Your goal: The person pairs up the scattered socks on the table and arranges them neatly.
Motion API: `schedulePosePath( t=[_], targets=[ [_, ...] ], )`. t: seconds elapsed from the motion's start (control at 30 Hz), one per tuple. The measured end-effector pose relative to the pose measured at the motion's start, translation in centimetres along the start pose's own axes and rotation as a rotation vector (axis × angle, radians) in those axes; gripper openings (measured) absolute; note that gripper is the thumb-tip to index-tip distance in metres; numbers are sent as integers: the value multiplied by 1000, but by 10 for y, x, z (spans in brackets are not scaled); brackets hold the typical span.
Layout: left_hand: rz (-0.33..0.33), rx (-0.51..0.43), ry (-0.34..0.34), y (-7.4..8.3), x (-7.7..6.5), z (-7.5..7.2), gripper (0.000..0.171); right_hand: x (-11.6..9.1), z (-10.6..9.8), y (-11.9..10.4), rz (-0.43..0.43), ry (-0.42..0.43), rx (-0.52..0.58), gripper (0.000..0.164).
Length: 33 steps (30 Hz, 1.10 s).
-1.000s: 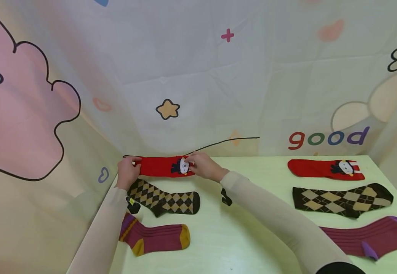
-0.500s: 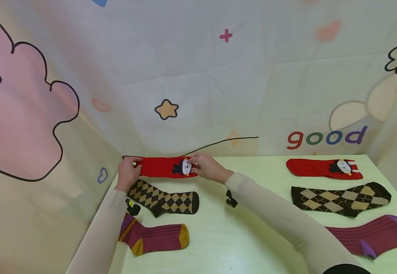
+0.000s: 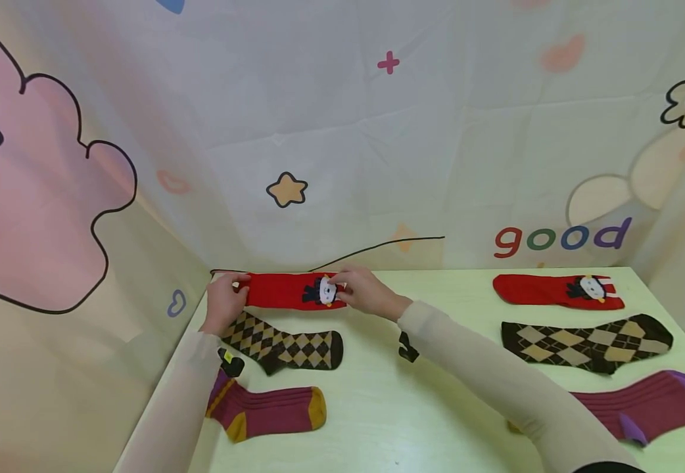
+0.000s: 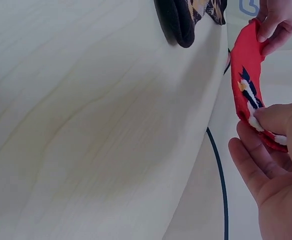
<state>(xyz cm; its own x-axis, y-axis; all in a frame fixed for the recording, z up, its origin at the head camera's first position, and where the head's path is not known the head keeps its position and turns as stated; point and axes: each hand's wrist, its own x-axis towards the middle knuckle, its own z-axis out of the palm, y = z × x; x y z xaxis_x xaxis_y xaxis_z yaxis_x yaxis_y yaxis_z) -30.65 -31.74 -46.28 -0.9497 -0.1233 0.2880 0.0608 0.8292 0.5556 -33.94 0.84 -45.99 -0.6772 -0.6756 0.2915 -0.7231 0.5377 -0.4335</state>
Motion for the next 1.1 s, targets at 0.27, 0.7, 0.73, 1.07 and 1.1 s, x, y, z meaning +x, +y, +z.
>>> schedulePosePath(
  t=[0.27,0.7,0.73,1.07,1.1],
  targets=[
    [-31,-35,-23,9,-6,1,28,-10,-3,4,-14,16,10,29],
    [-2,-46,-38,13,-14,5,27,-24,-12,4,-25,24,47,30],
    [-2,-48,-39,13,-15,5,27,-25,-12,4,-20,18,46,30],
    [19,-70,-35,19,-20,7,27,-35,-13,5,-10,21,55,31],
    [20,-72,-34,19,-21,7,27,-36,-14,5,-10,20,59,31]
  ],
)
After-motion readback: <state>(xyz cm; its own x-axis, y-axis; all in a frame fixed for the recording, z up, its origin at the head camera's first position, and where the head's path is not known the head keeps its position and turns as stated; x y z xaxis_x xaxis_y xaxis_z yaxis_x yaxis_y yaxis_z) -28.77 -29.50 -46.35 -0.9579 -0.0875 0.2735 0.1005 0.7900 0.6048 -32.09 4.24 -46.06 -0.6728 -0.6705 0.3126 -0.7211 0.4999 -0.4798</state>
